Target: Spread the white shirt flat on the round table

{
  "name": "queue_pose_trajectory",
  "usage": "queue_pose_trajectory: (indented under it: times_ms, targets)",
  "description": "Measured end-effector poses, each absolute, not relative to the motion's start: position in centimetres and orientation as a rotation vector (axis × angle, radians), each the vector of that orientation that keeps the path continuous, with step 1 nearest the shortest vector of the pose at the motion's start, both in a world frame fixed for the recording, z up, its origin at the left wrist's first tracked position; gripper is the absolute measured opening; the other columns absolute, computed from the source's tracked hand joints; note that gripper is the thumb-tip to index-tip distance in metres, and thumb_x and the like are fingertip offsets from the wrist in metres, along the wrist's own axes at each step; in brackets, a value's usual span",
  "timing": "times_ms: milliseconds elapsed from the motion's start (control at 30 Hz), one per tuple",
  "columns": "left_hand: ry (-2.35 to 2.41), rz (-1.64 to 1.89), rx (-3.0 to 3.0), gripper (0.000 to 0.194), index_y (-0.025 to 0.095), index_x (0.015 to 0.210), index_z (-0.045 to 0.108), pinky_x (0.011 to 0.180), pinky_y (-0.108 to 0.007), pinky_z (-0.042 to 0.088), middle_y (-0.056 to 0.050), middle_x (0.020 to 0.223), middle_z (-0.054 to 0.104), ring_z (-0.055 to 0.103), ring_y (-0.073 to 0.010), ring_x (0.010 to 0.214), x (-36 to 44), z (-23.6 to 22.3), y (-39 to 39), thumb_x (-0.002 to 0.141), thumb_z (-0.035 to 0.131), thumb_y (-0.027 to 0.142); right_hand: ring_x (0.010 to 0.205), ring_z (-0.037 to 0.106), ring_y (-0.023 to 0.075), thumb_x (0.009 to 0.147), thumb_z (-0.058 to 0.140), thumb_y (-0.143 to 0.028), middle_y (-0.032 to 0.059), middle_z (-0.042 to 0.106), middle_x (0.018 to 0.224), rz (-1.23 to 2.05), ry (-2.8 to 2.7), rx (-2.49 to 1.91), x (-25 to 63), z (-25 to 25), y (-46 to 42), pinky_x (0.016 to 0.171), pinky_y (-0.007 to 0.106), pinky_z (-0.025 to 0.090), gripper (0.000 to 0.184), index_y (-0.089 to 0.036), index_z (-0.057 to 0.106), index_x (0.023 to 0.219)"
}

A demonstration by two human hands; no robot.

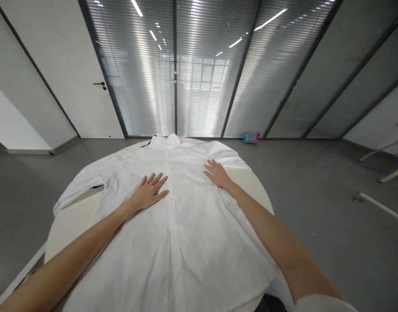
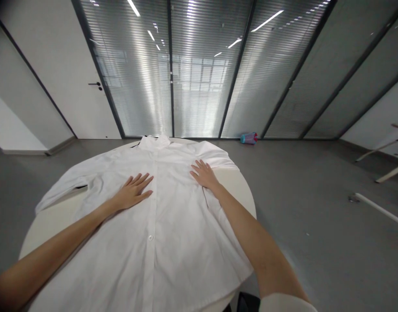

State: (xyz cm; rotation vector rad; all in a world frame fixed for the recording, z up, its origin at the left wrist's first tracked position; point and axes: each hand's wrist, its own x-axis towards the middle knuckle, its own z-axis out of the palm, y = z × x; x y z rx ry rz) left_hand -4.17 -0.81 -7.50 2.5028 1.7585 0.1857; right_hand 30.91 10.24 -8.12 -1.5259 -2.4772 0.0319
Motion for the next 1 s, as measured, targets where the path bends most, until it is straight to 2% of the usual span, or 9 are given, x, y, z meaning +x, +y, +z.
queue_pose_trajectory:
  times_ms: [167, 233, 367, 567, 700, 800, 933, 1000]
  targets:
    - [1.772, 0.173, 2.499, 0.073, 0.026, 0.160, 0.026, 0.121, -0.058, 0.017, -0.006, 0.166, 0.021, 0.017, -0.0365, 0.153, -3.8, -7.5, -1.0, 0.099, 0.029, 0.066, 0.142, 0.042, 0.0205, 0.102, 0.038, -0.039, 0.0088, 0.050, 0.152, -0.040, -2.180, -1.637, 33.3, -7.6, 10.9, 0.120, 0.036, 0.028, 0.049, -0.018, 0.054, 0.144]
    - [1.771, 0.166, 2.503, 0.074, 0.026, 0.160, 0.026, 0.121, -0.059, 0.017, -0.006, 0.166, 0.020, 0.016, -0.0369, 0.153, -3.8, -7.5, -1.0, 0.099, 0.027, 0.067, 0.139, 0.045, 0.0233, 0.100, 0.039, -0.031, 0.0127, 0.052, 0.149, -0.072, -2.073, -1.719, 34.9, -7.3, 11.3, 0.118, 0.040, 0.031, 0.048, -0.014, 0.055, 0.142]
    - [1.759, 0.159, 2.506, 0.074, 0.025, 0.160, 0.026, 0.122, -0.058, 0.017, -0.006, 0.166, 0.020, 0.015, -0.0364, 0.153, -4.0, -7.6, -1.0, 0.099, 0.028, 0.067, 0.139, 0.043, 0.0330, 0.096, 0.042, -0.029, 0.0193, 0.047, 0.151, -0.104, -1.885, -1.961, 37.6, -7.7, 11.8, 0.114, 0.052, 0.034, 0.053, -0.012, 0.050, 0.146]
    - [1.732, 0.170, 2.538, 0.073, 0.025, 0.160, 0.026, 0.121, -0.058, 0.018, -0.007, 0.166, 0.022, 0.018, -0.0367, 0.152, -4.2, -7.5, -0.9, 0.100, 0.027, 0.066, 0.140, 0.040, 0.0346, 0.096, 0.042, -0.031, 0.0177, 0.046, 0.152, -0.088, -1.906, -2.100, 38.3, -9.1, 12.2, 0.114, 0.056, 0.031, 0.050, -0.015, 0.054, 0.142]
    - [1.718, 0.179, 2.543, 0.072, 0.025, 0.160, 0.027, 0.122, -0.057, 0.018, -0.007, 0.166, 0.021, 0.017, -0.0369, 0.153, -4.2, -7.5, -1.1, 0.101, 0.025, 0.066, 0.146, 0.034, 0.0300, 0.099, 0.036, -0.030, 0.0130, 0.043, 0.156, -0.180, -1.949, -1.907, 36.7, -7.9, 13.4, 0.119, 0.054, 0.023, 0.051, -0.016, 0.050, 0.146]
    - [1.726, 0.177, 2.537, 0.073, 0.025, 0.160, 0.027, 0.121, -0.058, 0.017, -0.006, 0.166, 0.020, 0.016, -0.0375, 0.153, -4.2, -7.5, -1.0, 0.100, 0.027, 0.067, 0.149, 0.029, 0.0297, 0.103, 0.034, -0.041, 0.0089, 0.039, 0.159, -0.129, -2.064, -1.784, 34.6, -6.7, 14.9, 0.121, 0.052, 0.022, 0.052, -0.022, 0.048, 0.149]
    - [1.733, 0.197, 2.543, 0.073, 0.026, 0.160, 0.028, 0.122, -0.058, 0.018, -0.005, 0.166, 0.020, 0.016, -0.0369, 0.153, -4.2, -7.9, -0.9, 0.100, 0.027, 0.067, 0.151, 0.023, 0.0310, 0.104, 0.031, -0.049, 0.0071, 0.020, 0.167, -0.062, -2.110, -1.802, 33.2, -6.4, 16.5, 0.120, 0.050, 0.024, 0.059, -0.025, 0.034, 0.157]
    - [1.721, 0.213, 2.554, 0.073, 0.027, 0.160, 0.028, 0.121, -0.058, 0.019, -0.004, 0.166, 0.021, 0.017, -0.0363, 0.153, -4.4, -8.2, -0.8, 0.100, 0.027, 0.067, 0.149, 0.029, 0.0302, 0.104, 0.031, -0.046, 0.0092, 0.027, 0.165, -0.032, -2.064, -1.892, 33.9, -6.7, 16.8, 0.120, 0.051, 0.023, 0.056, -0.023, 0.038, 0.155]
